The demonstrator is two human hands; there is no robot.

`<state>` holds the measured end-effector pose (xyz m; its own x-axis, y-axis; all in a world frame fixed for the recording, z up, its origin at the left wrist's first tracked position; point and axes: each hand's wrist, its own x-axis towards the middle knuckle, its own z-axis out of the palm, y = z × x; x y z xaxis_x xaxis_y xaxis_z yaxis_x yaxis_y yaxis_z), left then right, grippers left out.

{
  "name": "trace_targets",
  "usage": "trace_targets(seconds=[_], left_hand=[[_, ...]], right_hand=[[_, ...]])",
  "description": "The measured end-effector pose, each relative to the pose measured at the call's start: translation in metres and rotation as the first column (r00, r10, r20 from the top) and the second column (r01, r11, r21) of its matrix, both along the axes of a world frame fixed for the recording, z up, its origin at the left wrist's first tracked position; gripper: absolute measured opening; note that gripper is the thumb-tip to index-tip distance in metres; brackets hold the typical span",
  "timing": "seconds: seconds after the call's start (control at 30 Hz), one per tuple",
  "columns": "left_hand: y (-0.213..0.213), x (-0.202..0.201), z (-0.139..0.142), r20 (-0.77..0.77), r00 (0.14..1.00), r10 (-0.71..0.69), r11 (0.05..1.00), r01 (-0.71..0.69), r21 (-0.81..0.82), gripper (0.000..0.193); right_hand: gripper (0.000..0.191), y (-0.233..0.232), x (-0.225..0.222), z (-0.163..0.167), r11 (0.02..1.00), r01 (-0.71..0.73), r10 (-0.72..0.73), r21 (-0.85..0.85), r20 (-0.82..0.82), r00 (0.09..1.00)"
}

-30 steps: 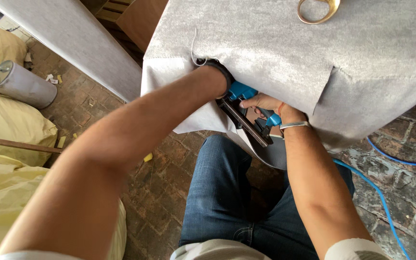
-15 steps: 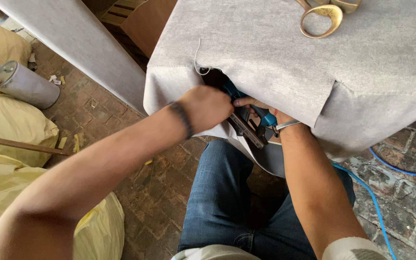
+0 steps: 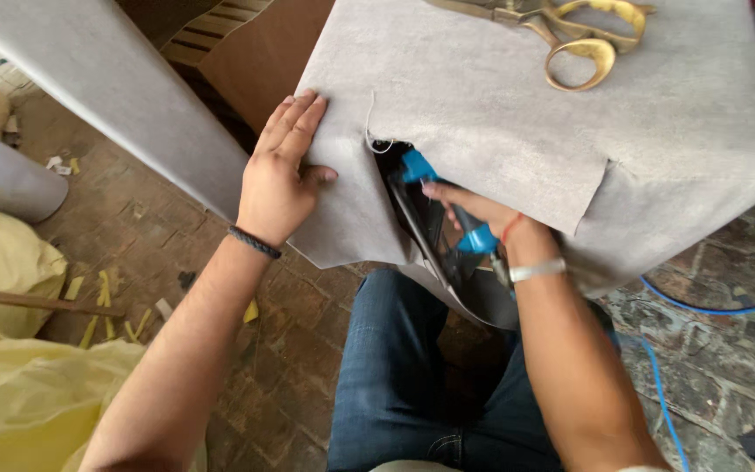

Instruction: The person sits on the floor and stretches a light gray fabric over a square wooden stool frame, smoothing it over the top and sides. They use a pneumatic nail gun to staple the fabric along the edges and use shears to trim and slit the excess fabric at the corners, then continue stapling the cut flaps down.

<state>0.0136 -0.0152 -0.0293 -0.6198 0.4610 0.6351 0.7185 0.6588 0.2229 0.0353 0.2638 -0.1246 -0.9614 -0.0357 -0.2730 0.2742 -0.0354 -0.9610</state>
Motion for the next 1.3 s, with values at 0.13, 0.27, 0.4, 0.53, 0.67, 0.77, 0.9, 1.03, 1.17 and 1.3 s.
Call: trace_targets(seconds=[0.13, 0.27, 0.4, 0.53, 0.67, 0.77, 0.9, 1.03, 1.17, 1.3], left_hand=[[0.007, 0.014, 0.005, -0.008, 1.000, 0.024, 0.999, -0.024, 0.022, 0.085], [0.015, 0.027, -0.013, -0.057, 0.996, 0.063, 0.993, -0.057, 0.101, 0.081], [0.040, 0.055, -0.031, -0.144, 0.979, 0.145, 0.987, -0.133, 0.088, 0.085], [0.088, 0.082, -0.048, -0.166, 0.983, -0.083, 0.995, 0.091, 0.036, 0.079], [0.136, 0.083, -0.054, -0.343, 0.924, -0.168, 0.986, 0.156, -0.061, 0.076], [0.162, 0.070, -0.044, -0.471, 0.863, -0.183, 0.983, 0.162, -0.085, 0.072], [0.167, 0.063, -0.013, -0.367, 0.868, -0.335, 0.935, 0.356, -0.012, 0.063], [0.163, 0.060, 0.032, -0.109, 0.917, -0.384, 0.918, 0.391, 0.057, 0.038], [0.176, 0.041, 0.066, 0.091, 0.934, -0.345, 0.935, 0.335, 0.115, 0.013], [0.185, 0.027, 0.066, 0.144, 0.927, -0.347, 0.934, 0.327, 0.141, 0.023]], right_hand=[[0.046, 0.011, 0.094, -0.016, 0.857, 0.072, 0.085, 0.511, -0.278, 0.957], [0.069, 0.028, 0.189, -0.015, 0.677, 0.146, 0.044, 0.721, -0.238, 0.970], [0.086, 0.031, 0.252, -0.021, 0.311, 0.063, 0.079, 0.948, -0.092, 0.993], [0.099, 0.026, 0.284, -0.044, 0.223, -0.002, -0.039, 0.975, 0.011, 0.999], [0.101, 0.026, 0.297, -0.070, 0.365, -0.086, -0.094, 0.927, 0.128, 0.987], [0.083, 0.034, 0.298, -0.084, 0.393, -0.093, -0.066, 0.915, 0.129, 0.990], [0.068, 0.046, 0.296, -0.092, 0.467, -0.095, -0.097, 0.879, 0.158, 0.983], [0.058, 0.048, 0.285, -0.077, 0.564, 0.091, -0.166, 0.821, 0.004, 0.986], [0.043, 0.044, 0.251, -0.029, 0.602, 0.444, -0.172, 0.664, -0.435, 0.884], [0.055, 0.038, 0.208, 0.040, 0.489, 0.672, -0.079, 0.556, -0.739, 0.669]])
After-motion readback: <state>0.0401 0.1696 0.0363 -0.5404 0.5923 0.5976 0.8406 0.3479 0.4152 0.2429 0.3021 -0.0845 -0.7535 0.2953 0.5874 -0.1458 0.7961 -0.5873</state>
